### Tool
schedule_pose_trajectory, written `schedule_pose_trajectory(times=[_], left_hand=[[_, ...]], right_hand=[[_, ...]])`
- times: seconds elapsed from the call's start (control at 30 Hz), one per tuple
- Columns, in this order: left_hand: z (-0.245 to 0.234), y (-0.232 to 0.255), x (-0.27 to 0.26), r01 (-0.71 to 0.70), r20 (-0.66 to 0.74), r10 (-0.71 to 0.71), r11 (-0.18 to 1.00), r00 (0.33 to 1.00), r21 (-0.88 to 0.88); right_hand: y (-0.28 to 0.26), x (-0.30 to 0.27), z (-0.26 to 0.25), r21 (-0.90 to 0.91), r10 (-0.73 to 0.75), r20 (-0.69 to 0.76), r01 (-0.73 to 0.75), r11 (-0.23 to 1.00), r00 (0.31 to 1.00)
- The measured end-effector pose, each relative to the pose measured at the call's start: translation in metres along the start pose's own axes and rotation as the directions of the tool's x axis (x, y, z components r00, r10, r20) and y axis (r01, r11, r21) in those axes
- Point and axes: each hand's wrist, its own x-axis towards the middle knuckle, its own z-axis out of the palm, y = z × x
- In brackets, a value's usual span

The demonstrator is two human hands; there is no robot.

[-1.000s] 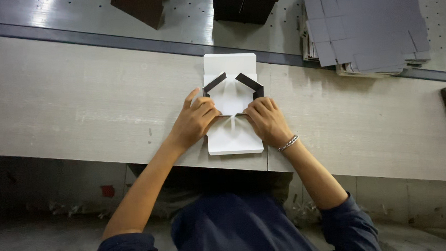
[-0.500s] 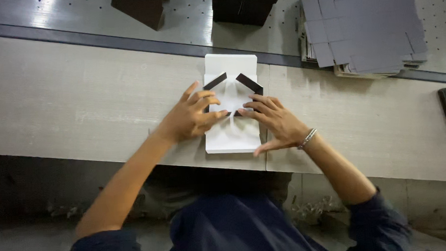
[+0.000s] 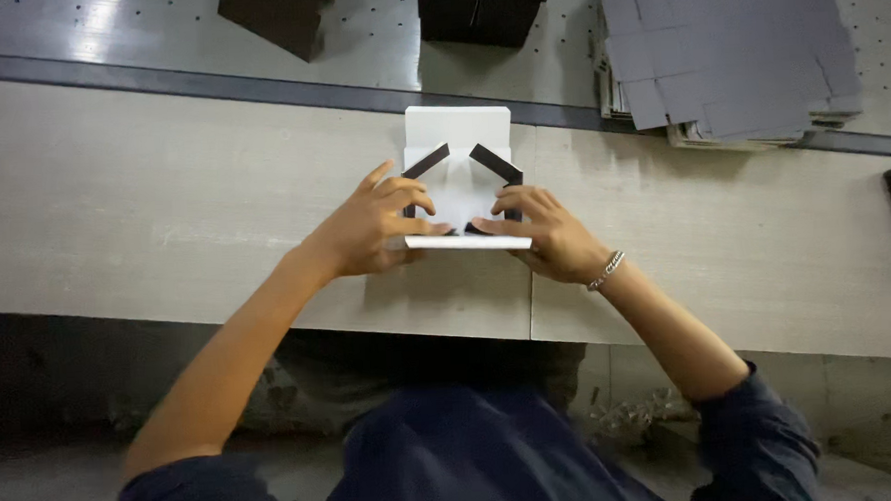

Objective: The person folds flat white cardboard sheets into small rectangular boxes by hand. They fold the side flaps inward, tuck the top flaps to close the box, and place the finished boxes into a larger black container on the table.

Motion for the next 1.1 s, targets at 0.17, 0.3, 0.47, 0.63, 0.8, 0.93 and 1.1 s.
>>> schedule_pose_trajectory(times=[0.17, 0.3, 0.47, 0.63, 0.8, 0.93, 1.1], left_hand=[[0.041, -0.039, 0.006, 0.039, -0.097, -0.059, 0.979, 0.994, -0.2], [0.008, -0.009, 0.016, 0.226, -0.022, -0.252, 0.901, 0.968, -0.371], [-0.005, 0.001, 0.018, 0.308, 0.026, -0.322, 0.877, 0.946, -0.369], [0.019, -0.018, 0.012, 0.161, -0.239, -0.236, 0.942, 0.942, -0.293], [0.04, -0.017, 0.02, 0.014, 0.006, -0.018, 0.893, 1.0, 0.45], [0.08, -0.039, 0.029, -0.037, 0.007, 0.039, 0.859, 0.999, 0.511], [0.07, -0.023, 0.026, -0.071, -0.05, 0.111, 0.863, 0.993, 0.501]], right_hand=[[0.01, 0.005, 0.009, 0.257, 0.201, -0.115, -0.166, 0.952, 0.973], [-0.001, 0.004, 0.025, 0.522, 0.551, -0.199, -0.388, 0.759, 0.811], [-0.016, 0.016, 0.034, 0.234, 0.397, -0.461, -0.323, 0.917, 0.794], [-0.01, 0.014, 0.025, -0.097, 0.272, -0.31, -0.315, 0.944, 0.911], [-0.005, 0.033, 0.018, -0.493, 0.253, 0.055, -0.194, 0.848, 0.966], [-0.008, 0.036, 0.013, -0.573, 0.259, 0.143, -0.133, 0.808, 0.955], [0.009, 0.026, 0.028, -0.576, 0.085, 0.004, -0.067, 0.815, 0.996]])
